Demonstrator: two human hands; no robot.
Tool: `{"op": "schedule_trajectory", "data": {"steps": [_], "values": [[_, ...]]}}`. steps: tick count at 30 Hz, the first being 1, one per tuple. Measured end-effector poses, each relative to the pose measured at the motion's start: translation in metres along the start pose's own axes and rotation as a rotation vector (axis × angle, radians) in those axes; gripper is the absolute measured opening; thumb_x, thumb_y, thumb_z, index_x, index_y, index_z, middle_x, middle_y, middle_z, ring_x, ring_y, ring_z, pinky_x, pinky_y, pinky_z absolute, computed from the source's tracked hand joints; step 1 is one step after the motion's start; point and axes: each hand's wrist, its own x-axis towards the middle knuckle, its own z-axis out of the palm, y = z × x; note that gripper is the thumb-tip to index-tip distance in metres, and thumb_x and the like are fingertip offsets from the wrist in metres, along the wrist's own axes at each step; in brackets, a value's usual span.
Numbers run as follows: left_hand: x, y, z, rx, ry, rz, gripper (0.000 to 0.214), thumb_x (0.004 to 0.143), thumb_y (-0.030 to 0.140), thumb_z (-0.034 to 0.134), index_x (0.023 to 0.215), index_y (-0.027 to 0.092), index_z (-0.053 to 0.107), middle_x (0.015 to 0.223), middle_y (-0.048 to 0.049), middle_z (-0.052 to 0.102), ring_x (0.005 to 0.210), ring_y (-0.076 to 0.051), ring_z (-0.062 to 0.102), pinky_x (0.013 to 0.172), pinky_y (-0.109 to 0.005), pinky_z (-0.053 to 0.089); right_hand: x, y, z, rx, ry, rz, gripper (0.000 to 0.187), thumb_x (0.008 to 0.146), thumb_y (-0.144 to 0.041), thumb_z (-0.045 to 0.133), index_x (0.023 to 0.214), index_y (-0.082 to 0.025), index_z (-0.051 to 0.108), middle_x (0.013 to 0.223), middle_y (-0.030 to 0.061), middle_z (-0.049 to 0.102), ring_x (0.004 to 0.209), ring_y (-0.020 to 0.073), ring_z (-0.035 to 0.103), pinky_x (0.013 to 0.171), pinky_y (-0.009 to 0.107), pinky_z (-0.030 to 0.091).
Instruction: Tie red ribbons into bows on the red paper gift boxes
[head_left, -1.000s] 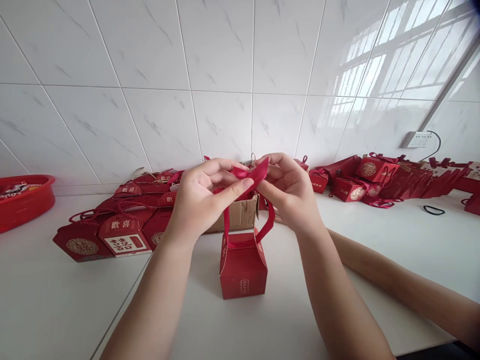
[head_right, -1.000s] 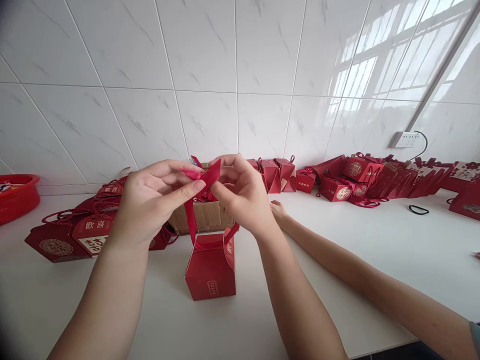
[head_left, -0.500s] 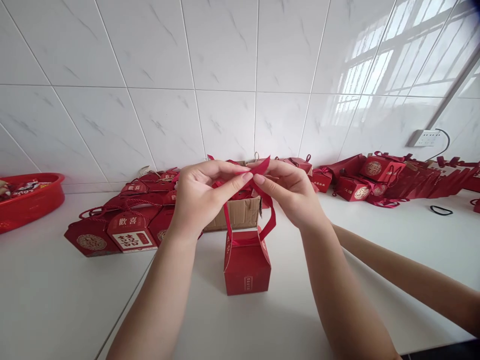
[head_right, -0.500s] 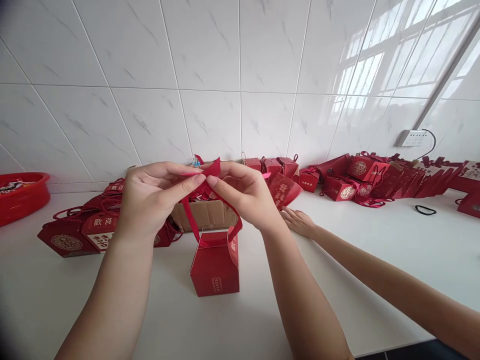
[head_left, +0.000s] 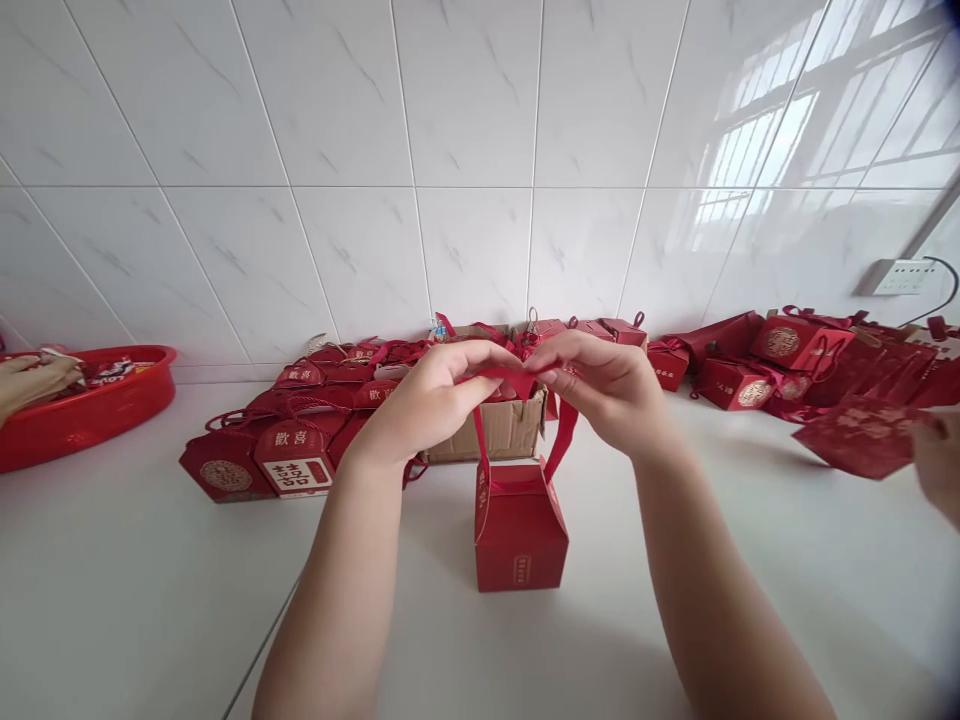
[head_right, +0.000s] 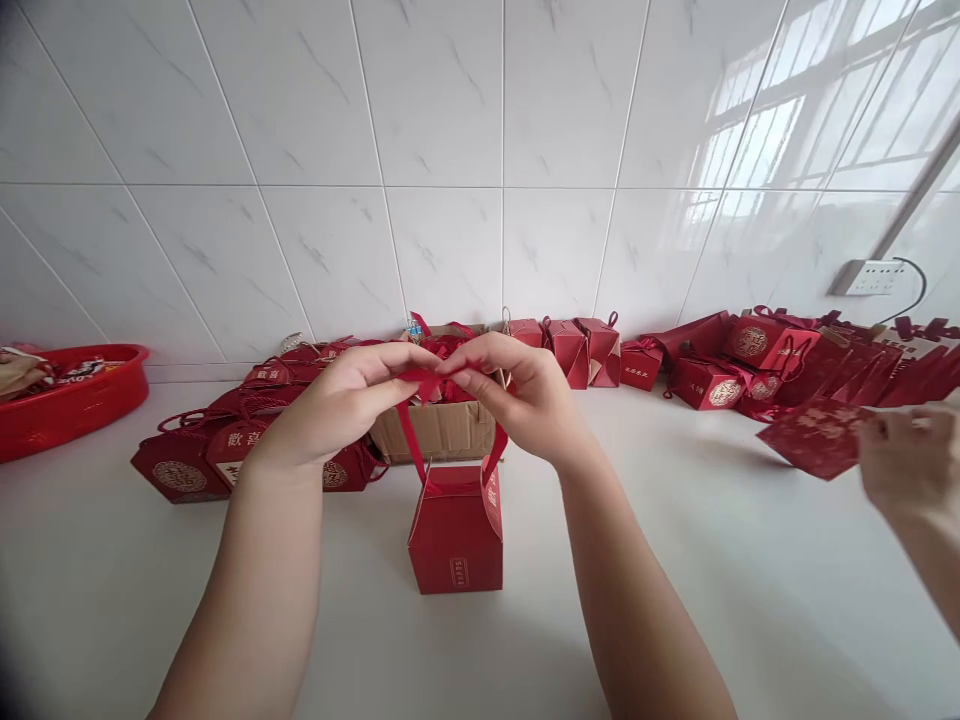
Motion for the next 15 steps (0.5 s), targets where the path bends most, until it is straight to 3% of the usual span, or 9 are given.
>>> {"op": "schedule_trajectory", "data": {"steps": [5, 10, 12, 15], "values": [[-0.002, 0.000, -0.005, 0.134, -0.034, -0.067, 0.025, 0.081, 0.016, 0.044, 0.084, 0.024, 0.068, 0.084, -0.0014, 0.067, 0.078, -0.017, 0.061, 0.068, -0.027, 0.047, -0.005, -0.004, -0.007, -0.321, -0.222, -0.130, 0.029, 0.087, -0.008, 0.049, 0.094, -0.025, 0.071, 0.095, 0.0048, 0.066, 0.088, 0.0172, 0.064, 0.070, 0.031, 0.056], [-0.004, 0.002, -0.005, 0.220, -0.036, -0.152, 0.017, 0.079, 0.022, 0.047, 0.069, 0.023, 0.060, 0.060, 0.0014, 0.052, 0.049, -0.013, 0.044, 0.043, -0.024, 0.031, -0.017, 0.003, 0.005, -0.569, -0.150, -0.278, 0.034, 0.087, -0.003, 0.042, 0.096, -0.023, 0.068, 0.097, 0.0074, 0.063, 0.083, 0.0164, 0.063, 0.059, 0.028, 0.054], [-0.004, 0.000, -0.005, 0.245, -0.039, -0.177, 0.017, 0.078, 0.022, 0.048, 0.063, 0.022, 0.055, 0.056, 0.0025, 0.046, 0.046, -0.012, 0.039, 0.041, -0.024, 0.026, -0.022, 0.008, 0.008, -0.618, -0.127, -0.323, 0.037, 0.086, 0.001, 0.040, 0.097, -0.021, 0.067, 0.097, 0.0088, 0.062, 0.086, 0.0172, 0.063, 0.062, 0.028, 0.055], [-0.001, -0.006, -0.005, 0.261, -0.043, -0.188, 0.019, 0.077, 0.021, 0.049, 0.059, 0.023, 0.056, 0.058, 0.0022, 0.050, 0.051, -0.014, 0.044, 0.045, -0.025, 0.031, -0.027, 0.015, 0.008, -0.631, -0.100, -0.368, 0.038, 0.085, 0.003, 0.039, 0.099, -0.020, 0.066, 0.098, 0.0098, 0.061, 0.086, 0.0173, 0.062, 0.064, 0.029, 0.055]]}}
